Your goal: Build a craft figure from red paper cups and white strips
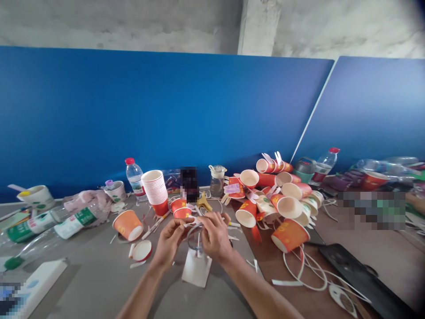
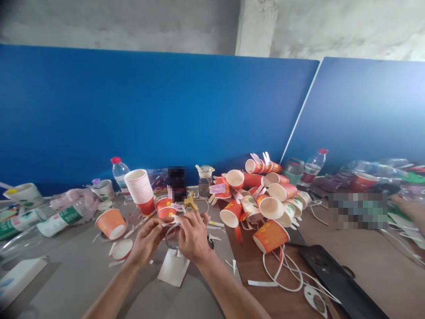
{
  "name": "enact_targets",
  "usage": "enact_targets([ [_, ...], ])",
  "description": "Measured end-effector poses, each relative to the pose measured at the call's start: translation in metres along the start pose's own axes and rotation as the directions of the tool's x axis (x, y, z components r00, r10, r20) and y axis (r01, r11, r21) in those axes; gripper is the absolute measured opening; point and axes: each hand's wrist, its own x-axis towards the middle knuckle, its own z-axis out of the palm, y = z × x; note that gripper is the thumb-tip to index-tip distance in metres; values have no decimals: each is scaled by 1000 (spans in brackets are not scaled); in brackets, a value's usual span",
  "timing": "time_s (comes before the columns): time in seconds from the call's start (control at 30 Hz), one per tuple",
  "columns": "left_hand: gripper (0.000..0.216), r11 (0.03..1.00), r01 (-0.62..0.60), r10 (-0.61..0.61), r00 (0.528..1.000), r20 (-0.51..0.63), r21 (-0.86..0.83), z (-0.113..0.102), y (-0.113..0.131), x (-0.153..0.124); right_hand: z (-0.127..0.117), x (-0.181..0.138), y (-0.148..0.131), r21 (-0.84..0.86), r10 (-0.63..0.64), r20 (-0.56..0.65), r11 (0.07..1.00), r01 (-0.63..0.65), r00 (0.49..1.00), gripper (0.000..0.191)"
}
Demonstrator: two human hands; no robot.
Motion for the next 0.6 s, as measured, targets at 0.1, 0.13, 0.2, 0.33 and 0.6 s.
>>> enact_targets([
  [0.1,65,999,6,-6,1000,6,-43,-1,-1,0,0,0,3,53,15,39,998,-17,999,53],
  [0.13,65,999,1,-1,1000,7,-45,-1,-1,1,1,0,3,80,5,53,997,-10,999,54],
  [0.2,66,999,-11,11,1000,13,-43,-1,-1,1,2,0,3,127,-33,64,992,24,997,48],
  [0.33,69,999,-10,10,1000,20,-48,2,1,1,8,-4,5,162,-76,73,985,63,994,32],
  [0.6,62,998,-30,29,1000,10,50,-3,3,2,10,-2,9,222,-61,75,974,43,995,21],
])
